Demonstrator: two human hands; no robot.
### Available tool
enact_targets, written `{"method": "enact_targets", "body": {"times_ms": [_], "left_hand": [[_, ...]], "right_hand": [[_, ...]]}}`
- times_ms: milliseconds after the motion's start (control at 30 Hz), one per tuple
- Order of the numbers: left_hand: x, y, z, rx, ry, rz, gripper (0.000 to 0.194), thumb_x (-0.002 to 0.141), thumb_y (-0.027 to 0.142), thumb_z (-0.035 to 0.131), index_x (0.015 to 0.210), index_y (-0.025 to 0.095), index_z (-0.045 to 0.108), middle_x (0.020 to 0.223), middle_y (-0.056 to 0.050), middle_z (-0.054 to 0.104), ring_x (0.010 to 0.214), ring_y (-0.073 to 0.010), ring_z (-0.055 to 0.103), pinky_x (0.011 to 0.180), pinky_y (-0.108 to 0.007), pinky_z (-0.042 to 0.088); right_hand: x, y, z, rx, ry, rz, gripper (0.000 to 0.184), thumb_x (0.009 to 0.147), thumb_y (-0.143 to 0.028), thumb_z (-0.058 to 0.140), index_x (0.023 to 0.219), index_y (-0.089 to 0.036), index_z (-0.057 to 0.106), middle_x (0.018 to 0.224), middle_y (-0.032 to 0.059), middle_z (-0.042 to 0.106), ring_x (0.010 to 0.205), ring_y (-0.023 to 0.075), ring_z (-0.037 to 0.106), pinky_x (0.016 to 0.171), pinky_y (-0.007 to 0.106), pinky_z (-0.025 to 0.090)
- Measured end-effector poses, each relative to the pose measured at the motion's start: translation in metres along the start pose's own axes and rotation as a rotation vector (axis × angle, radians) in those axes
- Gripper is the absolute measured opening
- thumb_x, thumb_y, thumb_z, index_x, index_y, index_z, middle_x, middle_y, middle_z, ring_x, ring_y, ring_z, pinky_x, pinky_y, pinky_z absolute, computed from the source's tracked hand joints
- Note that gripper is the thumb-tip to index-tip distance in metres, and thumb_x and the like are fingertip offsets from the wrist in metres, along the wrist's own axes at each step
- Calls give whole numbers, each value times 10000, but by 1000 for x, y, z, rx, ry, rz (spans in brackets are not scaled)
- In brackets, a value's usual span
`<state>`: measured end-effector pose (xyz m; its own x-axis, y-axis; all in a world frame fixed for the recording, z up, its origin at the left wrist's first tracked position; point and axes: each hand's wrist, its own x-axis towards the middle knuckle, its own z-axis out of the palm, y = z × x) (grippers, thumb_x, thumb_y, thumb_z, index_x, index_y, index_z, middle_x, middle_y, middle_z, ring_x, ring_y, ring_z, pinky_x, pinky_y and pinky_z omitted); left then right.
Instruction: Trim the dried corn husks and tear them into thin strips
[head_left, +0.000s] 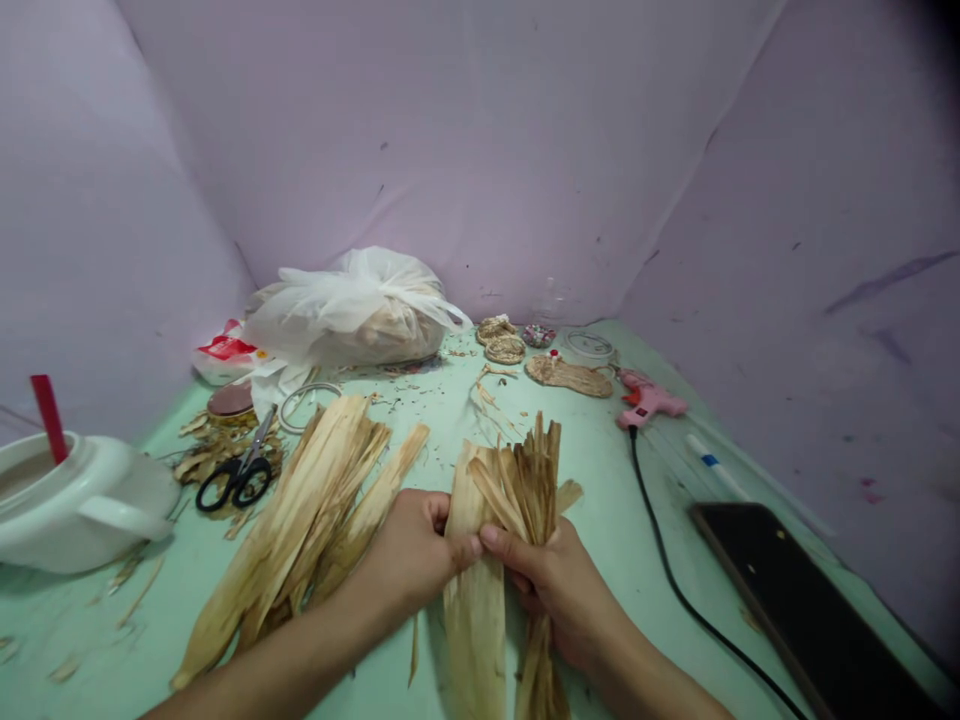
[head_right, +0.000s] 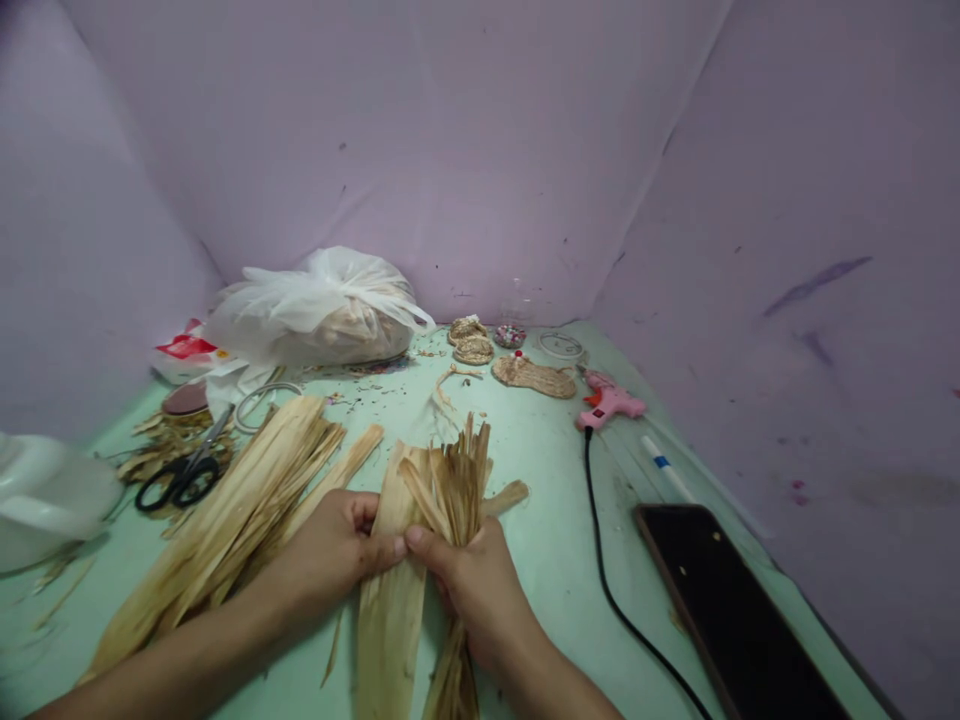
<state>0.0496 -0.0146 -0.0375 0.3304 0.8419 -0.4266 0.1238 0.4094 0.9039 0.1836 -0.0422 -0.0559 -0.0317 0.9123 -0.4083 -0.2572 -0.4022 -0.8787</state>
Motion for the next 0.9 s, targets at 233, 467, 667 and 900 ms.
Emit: {"method": "enact_targets", "body": {"times_ms": [233,467,667,900], "left_hand": [[0,-1,0,-203,-93,-49,237,466,288,731,578,96,649,535,-46,613,558,-186,570,575,-294,429],[3,-3,-6,-336,-297,-53,297,518,324,754,645,69,673,582,-87,640,604,-201,597,636,-319,446],[6,3,-16,-512,-293,9,223,613,279,728,592,117,576,530,0,558,507,-98,539,537,-211,414],[7,7,-21,-303,-243,-11,293,556,328,747,590,136,528,471,37,504,376,-39,378,395,-178,251]], "right_hand": [[-1,0,-1,116,-60,32,424,524,-392,768,505,-176,403,393,-96,311,361,27,232,360,187,160],[-1,-2,-4,235,-181,82,377,542,-359,776,513,-141,470,456,-58,421,404,37,350,364,155,224],[6,-22,-18,524,-183,223,217,568,-255,747,679,-116,622,633,23,630,518,99,564,524,216,475],[-7,-73,-69,1014,-231,-133,218,847,-196,386,758,-128,573,531,-96,460,362,-28,338,336,54,196]]}}
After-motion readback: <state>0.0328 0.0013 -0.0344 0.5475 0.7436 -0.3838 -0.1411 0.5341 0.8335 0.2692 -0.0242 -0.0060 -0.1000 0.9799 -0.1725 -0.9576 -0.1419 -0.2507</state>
